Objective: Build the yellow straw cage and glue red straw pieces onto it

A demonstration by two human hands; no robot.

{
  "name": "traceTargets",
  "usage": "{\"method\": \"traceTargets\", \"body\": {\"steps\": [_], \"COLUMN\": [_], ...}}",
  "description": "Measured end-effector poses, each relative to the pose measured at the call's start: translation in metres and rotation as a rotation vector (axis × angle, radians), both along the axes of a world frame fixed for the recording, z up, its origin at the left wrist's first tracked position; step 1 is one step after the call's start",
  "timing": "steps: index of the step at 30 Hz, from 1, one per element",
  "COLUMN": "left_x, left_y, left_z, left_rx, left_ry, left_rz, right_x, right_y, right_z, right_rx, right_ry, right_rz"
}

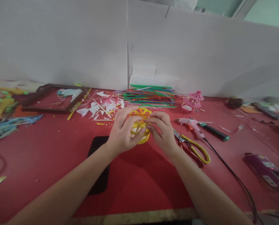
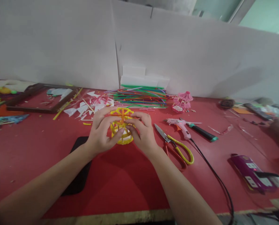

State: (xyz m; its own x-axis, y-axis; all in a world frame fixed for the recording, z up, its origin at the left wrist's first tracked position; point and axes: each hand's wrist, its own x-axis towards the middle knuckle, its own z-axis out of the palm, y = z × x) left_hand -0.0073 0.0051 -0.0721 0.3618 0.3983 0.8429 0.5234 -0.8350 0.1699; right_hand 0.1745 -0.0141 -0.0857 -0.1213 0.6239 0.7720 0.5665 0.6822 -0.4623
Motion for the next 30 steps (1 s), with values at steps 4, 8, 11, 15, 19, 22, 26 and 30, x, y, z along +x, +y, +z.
{"method": "traceTargets", "body": {"steps": [4, 8, 11, 15, 19, 22, 26, 30], "left_x": [0.0, -0.001, -0.001, -0.001, -0.002, -0.002, -0.001, -0.001], "left_y": [-0.001, -0.002, -0.002, -0.002, -0.001, -0.001, -0.002, -0.002], "left_z": [0.003, 0.004, 0.003, 0.0, 0.0, 0.0, 0.001, 0.002], "left_rx": [0.029, 0.003, -0.031, -0.054, -0.069, -0.084, -0.102, -0.105], "left_ry": [0.07, 0.083, 0.068, 0.05, 0.031, 0.027, 0.015, 0.013], "left_rz": [0.081, 0.049, 0.012, -0.013, -0.025, -0.028, -0.036, -0.021], "right_x": [-0.002, -0.005, -0.007, -0.007, -0.007, -0.008, -0.009, -0.011], "right_y": [-0.001, -0.003, -0.003, -0.001, 0.001, 0.002, 0.001, 0.0], "right_z": [0.003, 0.005, 0.007, 0.006, 0.004, 0.003, 0.002, 0.004], "right_rx": [0.029, 0.022, 0.005, 0.028, 0.029, 0.014, 0.016, 0.027], "right_ry": [-0.013, -0.007, -0.011, -0.007, -0.017, -0.035, -0.057, -0.056], "right_rz": [-0.001, -0.016, -0.042, -0.06, -0.074, -0.101, -0.141, -0.158]}}
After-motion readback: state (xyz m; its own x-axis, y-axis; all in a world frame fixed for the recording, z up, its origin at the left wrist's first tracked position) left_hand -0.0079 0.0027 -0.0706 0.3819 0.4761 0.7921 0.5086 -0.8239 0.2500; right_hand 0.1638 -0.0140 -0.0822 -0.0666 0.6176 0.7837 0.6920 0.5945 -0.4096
